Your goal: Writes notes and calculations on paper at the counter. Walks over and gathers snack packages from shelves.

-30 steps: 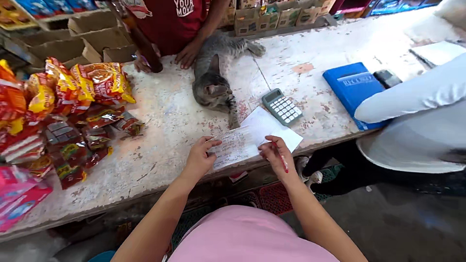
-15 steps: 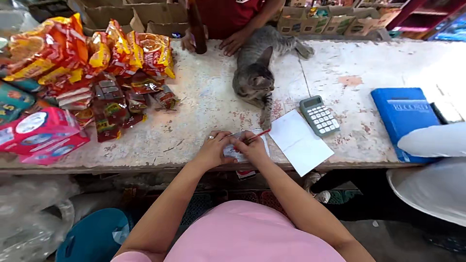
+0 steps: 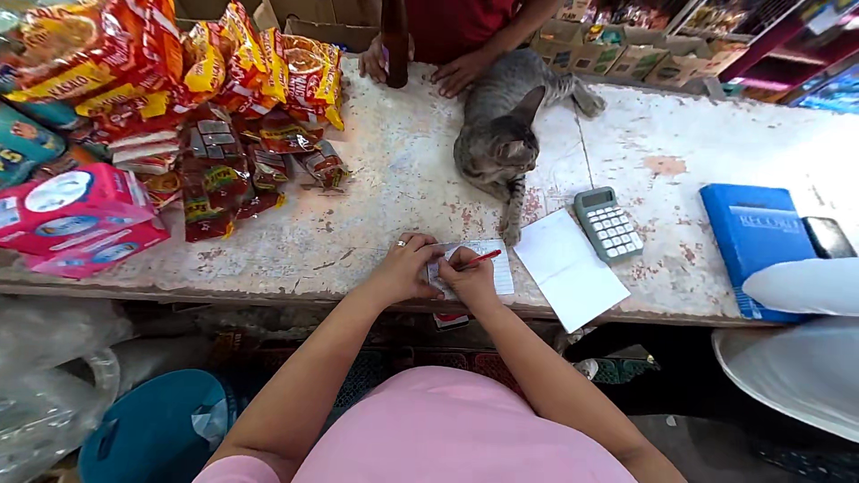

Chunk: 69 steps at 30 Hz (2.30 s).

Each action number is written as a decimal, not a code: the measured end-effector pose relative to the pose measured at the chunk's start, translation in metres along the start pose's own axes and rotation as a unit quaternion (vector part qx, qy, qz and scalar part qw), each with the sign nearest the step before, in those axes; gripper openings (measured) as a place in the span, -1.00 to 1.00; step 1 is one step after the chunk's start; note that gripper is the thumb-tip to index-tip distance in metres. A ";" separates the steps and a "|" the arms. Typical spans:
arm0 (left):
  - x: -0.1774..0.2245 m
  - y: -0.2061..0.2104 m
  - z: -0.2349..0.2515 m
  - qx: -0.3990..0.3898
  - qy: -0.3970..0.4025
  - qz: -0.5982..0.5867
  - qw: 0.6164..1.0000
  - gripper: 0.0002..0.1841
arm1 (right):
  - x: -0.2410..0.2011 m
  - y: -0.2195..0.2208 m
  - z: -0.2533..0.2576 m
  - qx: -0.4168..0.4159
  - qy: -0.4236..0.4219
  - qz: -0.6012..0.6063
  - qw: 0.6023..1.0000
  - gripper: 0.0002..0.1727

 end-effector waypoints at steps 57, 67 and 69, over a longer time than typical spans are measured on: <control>0.004 0.001 0.000 0.016 -0.002 0.023 1.000 -0.34 | 0.042 -0.094 -0.014 0.084 0.028 -0.003 0.996 -0.70; 0.000 0.002 0.002 0.017 -0.015 0.039 0.999 -0.17 | 0.040 -0.096 -0.017 0.097 -0.022 0.044 0.994 -0.68; 0.002 0.001 0.001 0.018 -0.011 0.045 0.999 -0.13 | 0.038 -0.098 -0.018 0.104 -0.020 0.046 0.993 -0.75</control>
Point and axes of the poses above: each hand's wrist, its own z-axis towards the middle knuckle, its own y-axis out of the palm, x = y × z, the point moved 10 cm from there along z, towards the middle knuckle, and after that the axes turned 9 degrees about -z, right-handed, at the moved point
